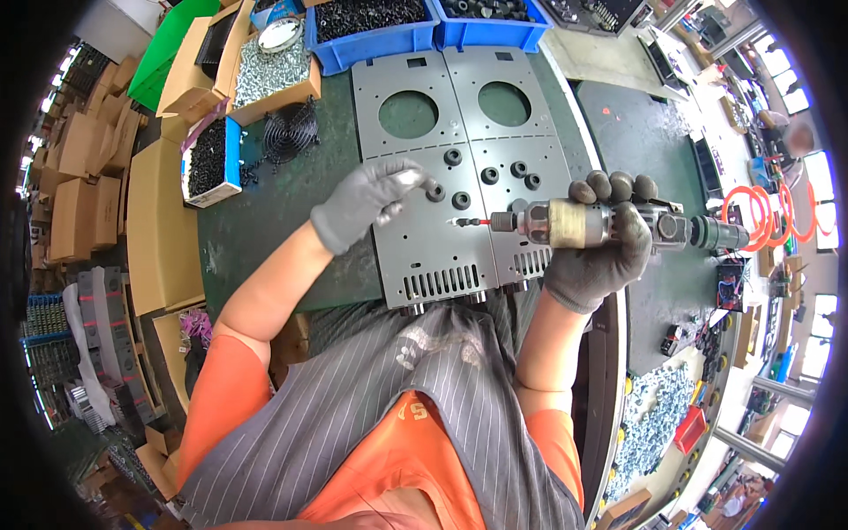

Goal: The person assembles electronic equipment on a workbench. They place rubber feet onto a metal chassis and secure them with a pneumatic screwdriver. They then install cooling fans into the chassis and fasten them with screws. The person handles circuit boards and other components during the assembly process.

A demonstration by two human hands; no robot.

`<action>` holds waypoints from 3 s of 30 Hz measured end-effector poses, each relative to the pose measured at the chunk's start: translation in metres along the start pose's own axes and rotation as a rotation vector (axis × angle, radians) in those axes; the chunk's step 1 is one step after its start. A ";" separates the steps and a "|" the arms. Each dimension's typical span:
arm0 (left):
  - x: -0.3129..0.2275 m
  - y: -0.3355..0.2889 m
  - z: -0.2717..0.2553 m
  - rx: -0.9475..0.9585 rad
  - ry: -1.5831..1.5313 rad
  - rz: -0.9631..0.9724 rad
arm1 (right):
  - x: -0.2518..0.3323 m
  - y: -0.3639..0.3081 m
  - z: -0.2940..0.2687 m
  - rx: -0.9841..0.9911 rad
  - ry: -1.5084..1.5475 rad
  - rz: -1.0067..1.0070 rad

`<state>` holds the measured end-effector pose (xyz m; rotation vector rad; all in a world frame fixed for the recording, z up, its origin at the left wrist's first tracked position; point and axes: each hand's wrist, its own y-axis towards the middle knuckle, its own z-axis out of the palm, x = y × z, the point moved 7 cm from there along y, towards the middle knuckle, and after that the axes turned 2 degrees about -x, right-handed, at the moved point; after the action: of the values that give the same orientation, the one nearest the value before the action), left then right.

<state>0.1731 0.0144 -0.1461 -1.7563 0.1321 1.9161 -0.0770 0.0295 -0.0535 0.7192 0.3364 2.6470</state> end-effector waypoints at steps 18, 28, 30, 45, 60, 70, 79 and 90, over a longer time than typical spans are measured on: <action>-0.028 0.066 -0.004 -0.206 0.996 0.172 | -0.064 0.070 0.019 0.116 -0.532 -0.052; -0.024 0.070 -0.001 -0.263 1.073 0.195 | -0.118 0.074 0.046 0.334 -0.831 0.045; -0.026 0.067 0.000 -0.278 1.078 0.209 | -0.126 0.071 0.042 0.288 -0.798 0.099; 0.037 -0.008 -0.003 -0.092 -0.591 -0.081 | -0.149 0.073 0.036 0.487 -0.778 0.325; 0.034 -0.009 -0.001 -0.073 -0.604 -0.029 | -0.108 0.042 0.061 0.317 -0.240 0.199; 0.033 -0.032 0.040 -0.002 -0.608 -0.211 | -0.079 -0.024 0.094 0.589 -0.119 0.134; 0.028 -0.039 0.054 -0.022 -0.446 -0.186 | -0.071 -0.030 0.091 0.689 -0.043 0.163; -0.022 0.006 0.007 -0.265 1.102 0.348 | -0.064 -0.001 0.042 0.268 -0.065 0.143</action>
<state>0.1645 0.0053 -0.1260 -2.9359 0.6185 0.9457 -0.0032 0.0092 -0.0462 0.9426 0.6531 2.7343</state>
